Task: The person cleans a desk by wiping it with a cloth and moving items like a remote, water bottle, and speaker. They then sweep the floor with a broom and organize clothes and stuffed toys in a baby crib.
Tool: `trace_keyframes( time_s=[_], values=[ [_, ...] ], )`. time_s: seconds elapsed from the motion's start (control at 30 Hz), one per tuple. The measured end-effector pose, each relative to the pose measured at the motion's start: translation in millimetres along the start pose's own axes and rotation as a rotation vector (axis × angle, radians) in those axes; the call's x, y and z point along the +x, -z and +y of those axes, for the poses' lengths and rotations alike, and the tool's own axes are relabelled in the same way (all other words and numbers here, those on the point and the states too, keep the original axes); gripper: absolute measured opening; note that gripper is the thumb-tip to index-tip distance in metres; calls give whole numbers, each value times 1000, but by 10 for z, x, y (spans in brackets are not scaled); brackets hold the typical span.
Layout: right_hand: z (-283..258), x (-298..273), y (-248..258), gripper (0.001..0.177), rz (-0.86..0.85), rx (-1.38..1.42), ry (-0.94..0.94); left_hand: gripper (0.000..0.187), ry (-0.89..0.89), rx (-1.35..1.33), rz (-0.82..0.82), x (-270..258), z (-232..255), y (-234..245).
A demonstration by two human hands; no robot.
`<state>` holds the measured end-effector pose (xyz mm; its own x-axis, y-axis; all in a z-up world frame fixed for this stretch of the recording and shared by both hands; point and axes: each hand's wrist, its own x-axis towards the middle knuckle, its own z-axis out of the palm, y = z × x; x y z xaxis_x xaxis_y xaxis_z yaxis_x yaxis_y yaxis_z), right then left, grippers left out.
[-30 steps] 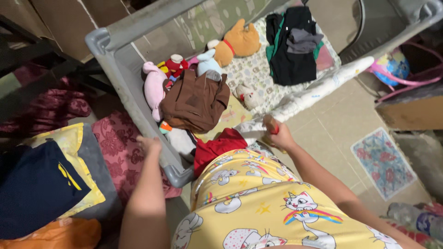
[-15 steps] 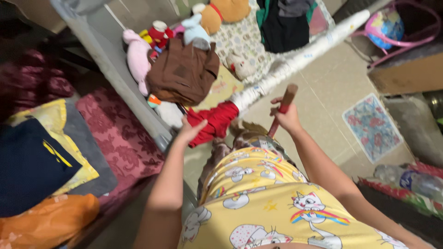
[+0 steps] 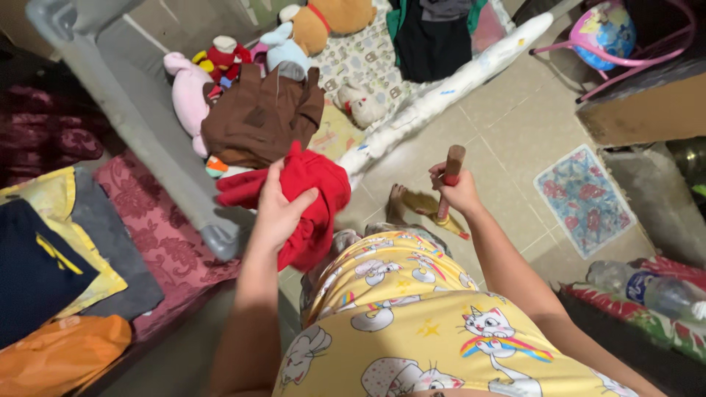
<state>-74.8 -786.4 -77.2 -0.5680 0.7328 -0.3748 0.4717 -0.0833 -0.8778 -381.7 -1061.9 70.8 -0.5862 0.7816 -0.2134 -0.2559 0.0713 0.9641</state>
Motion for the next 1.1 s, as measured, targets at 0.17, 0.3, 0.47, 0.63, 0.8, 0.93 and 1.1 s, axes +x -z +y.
trace_keyframes(
  time_s=[0.17, 0.3, 0.47, 0.63, 0.8, 0.93, 1.1],
  values=[
    [-9, 204, 415, 25, -15, 88, 32, 87, 15, 158, 42, 608, 180, -453],
    [-93, 336, 716, 22, -26, 125, 39, 129, 388, 763, 245, 1270, -736, -642],
    [-260, 501, 1065, 25, -39, 104, 131, 118, 414, 513, 149, 1507, -1848, -722],
    [-540, 690, 1260, 20, 81, -114, 188, 72, 253, 406, 381, 1615, -1953, -988],
    [-977, 767, 1446, 27, 147, -424, 348, 72, -64, -92, 199, 1795, -1323, -1587],
    [-1515, 899, 1521, 24, 86, -509, 416, 83, -158, -115, 140, 2538, -576, -1640],
    [-2326, 1199, 1252, 30, -118, -674, 512, 94, -583, 122, 260, 4120, 87, -1504]
  ],
)
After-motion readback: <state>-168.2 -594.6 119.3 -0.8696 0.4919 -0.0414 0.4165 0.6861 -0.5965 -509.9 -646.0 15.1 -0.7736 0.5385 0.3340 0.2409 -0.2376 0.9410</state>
